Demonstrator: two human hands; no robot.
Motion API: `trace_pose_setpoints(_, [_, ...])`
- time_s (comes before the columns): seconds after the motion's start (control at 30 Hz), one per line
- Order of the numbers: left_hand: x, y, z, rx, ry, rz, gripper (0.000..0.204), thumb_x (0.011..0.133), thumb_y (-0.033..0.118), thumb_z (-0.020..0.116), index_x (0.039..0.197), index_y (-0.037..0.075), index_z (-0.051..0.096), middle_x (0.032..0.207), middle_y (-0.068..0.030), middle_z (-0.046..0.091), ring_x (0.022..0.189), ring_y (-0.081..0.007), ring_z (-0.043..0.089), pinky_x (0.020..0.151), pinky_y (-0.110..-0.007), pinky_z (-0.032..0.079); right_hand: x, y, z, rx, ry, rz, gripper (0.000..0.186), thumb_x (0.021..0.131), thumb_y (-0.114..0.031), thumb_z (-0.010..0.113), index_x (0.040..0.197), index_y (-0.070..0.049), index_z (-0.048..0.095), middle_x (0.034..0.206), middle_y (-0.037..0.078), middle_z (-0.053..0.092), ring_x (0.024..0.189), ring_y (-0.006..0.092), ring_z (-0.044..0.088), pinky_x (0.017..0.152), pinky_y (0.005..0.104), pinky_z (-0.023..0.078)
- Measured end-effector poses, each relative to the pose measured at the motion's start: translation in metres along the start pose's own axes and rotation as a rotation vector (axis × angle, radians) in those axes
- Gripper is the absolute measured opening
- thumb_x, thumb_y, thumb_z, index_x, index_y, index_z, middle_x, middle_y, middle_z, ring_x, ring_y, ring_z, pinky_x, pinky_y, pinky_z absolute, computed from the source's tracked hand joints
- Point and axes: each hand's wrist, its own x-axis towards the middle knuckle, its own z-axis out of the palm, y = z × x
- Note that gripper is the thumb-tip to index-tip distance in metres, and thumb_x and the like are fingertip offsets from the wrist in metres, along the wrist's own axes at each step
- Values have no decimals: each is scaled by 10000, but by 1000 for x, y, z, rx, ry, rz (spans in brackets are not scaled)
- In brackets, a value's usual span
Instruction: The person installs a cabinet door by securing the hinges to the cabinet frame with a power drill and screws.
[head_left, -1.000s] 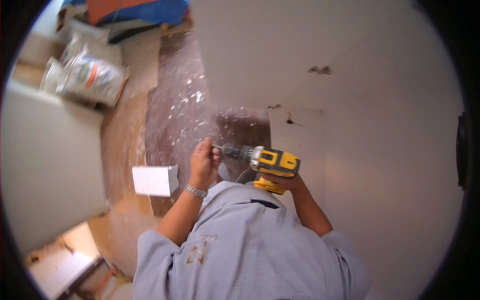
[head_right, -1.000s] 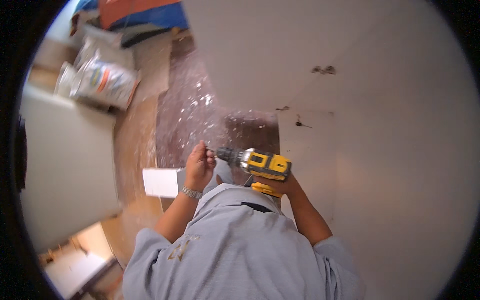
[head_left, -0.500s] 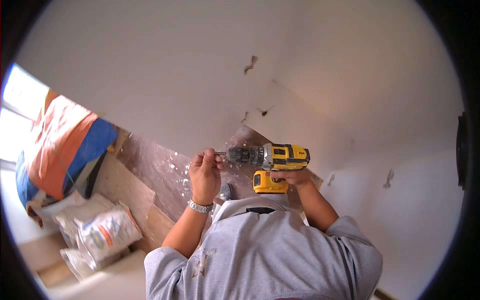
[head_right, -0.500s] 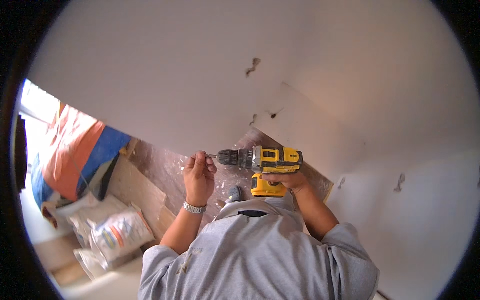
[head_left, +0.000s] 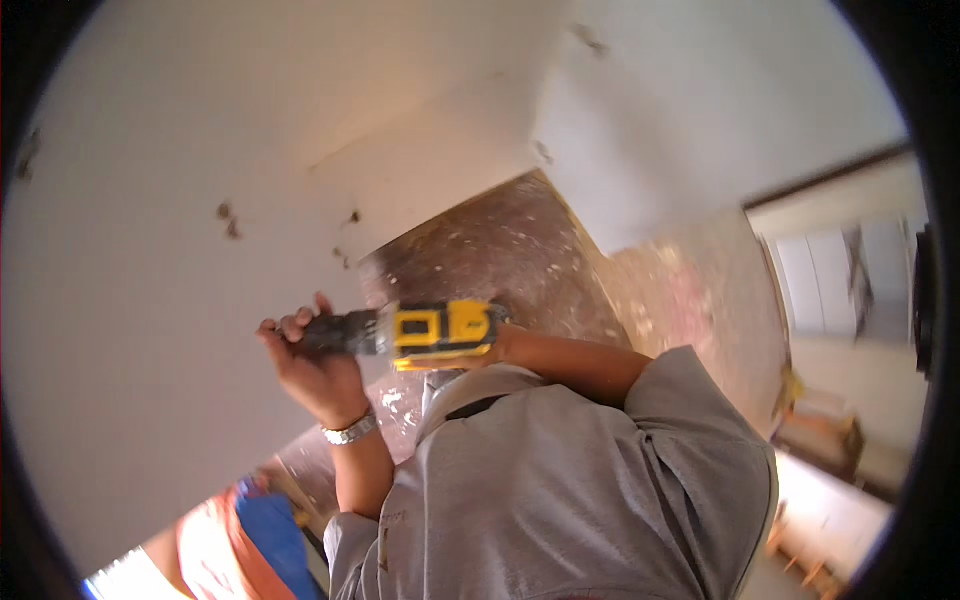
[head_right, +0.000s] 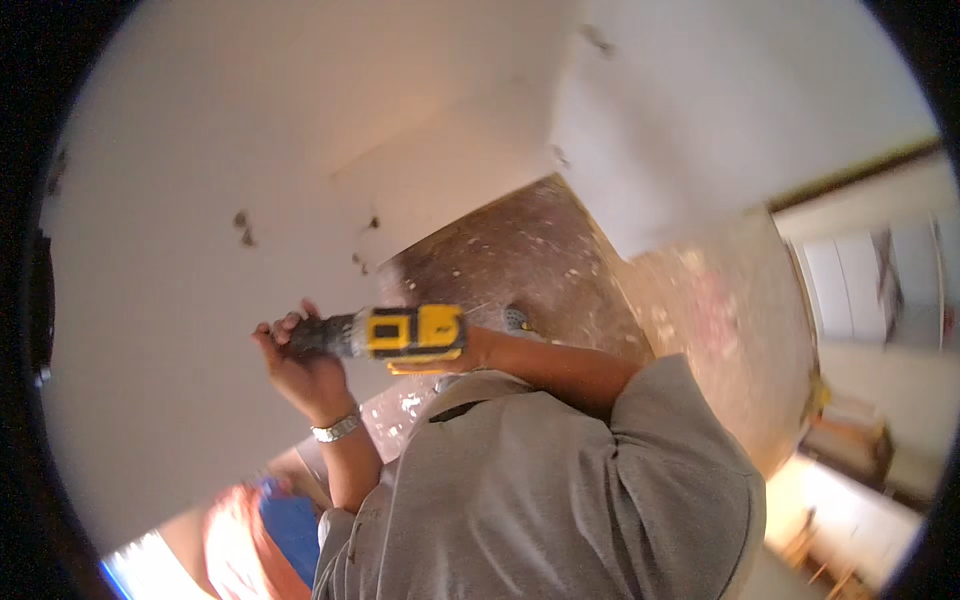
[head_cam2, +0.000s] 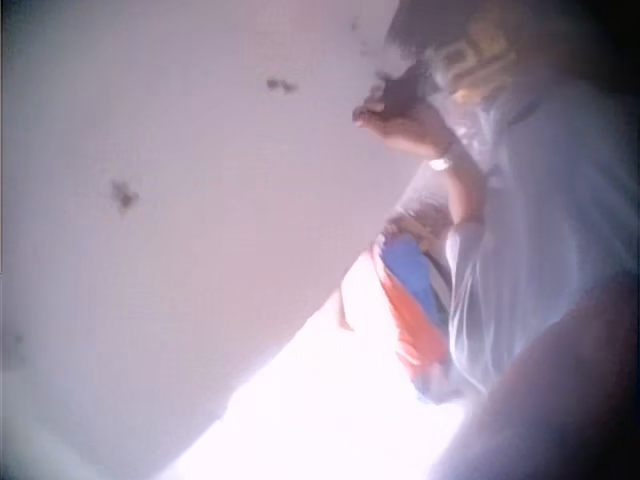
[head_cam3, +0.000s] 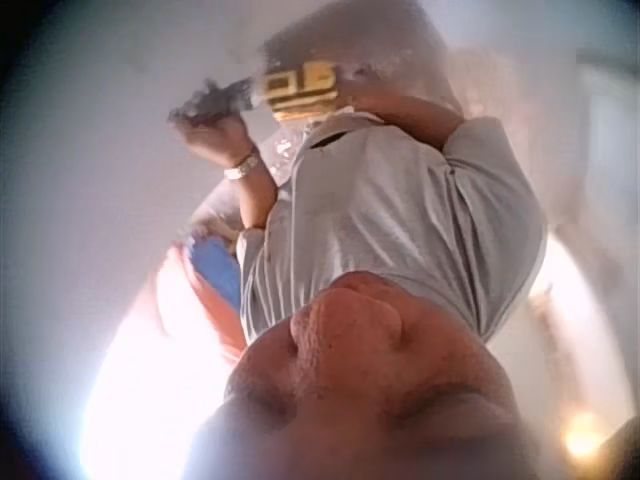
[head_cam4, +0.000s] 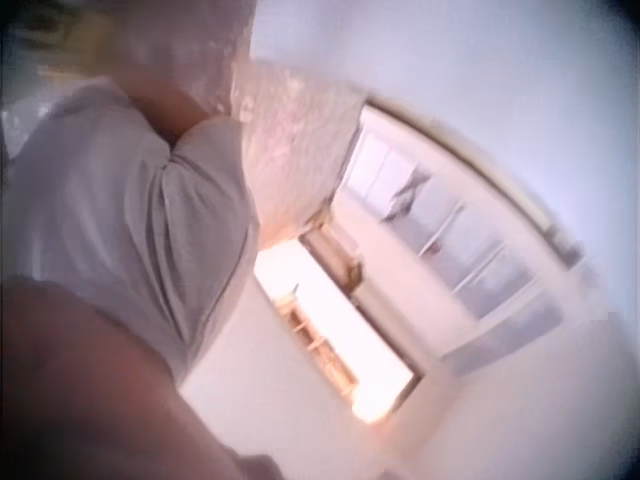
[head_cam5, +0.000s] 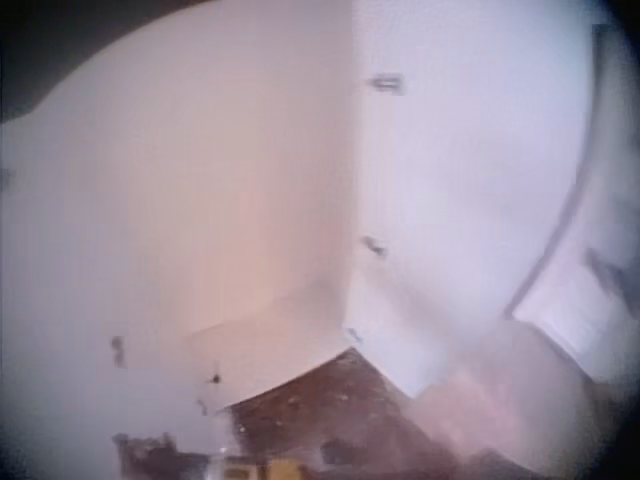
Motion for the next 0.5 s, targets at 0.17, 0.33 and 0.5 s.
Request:
trace_pose_setpoints(0.17, [24, -11, 13, -1, -169, -320, 232, 986, 310, 465, 889, 105, 515, 675, -1, 493, 741, -191, 557, 850, -425, 466, -19, -11, 27, 607, 276, -259, 615, 834, -212, 686, 1368, -71, 415, 1316, 109, 510, 1194, 200, 506, 1034, 362, 406])
trace_pose_setpoints(0.33, [39, -8, 30, 123, -248, -524, 259, 1002, 295, 420, 870, 88, 500, 693, -16, 487, 727, -195, 543, 820, -403, 490, -13, -31, 56, -253, 724, -427, 766, 701, -227, 796, 1349, -44, 430, 1299, 155, 522, 1162, 314, 515, 1007, 417, 382])
trace_pose_setpoints(0.5, [38, -12, 7, 152, -265, -744, 288, 1004, 348, 402, 876, 114, 511, 679, -12, 488, 707, -181, 533, 739, -358, 499, -32, -49, 88, -218, 778, -205, 757, 753, -317, 717, 1381, -46, 395, 1345, 173, 491, 1169, 345, 514, 996, 455, 377])
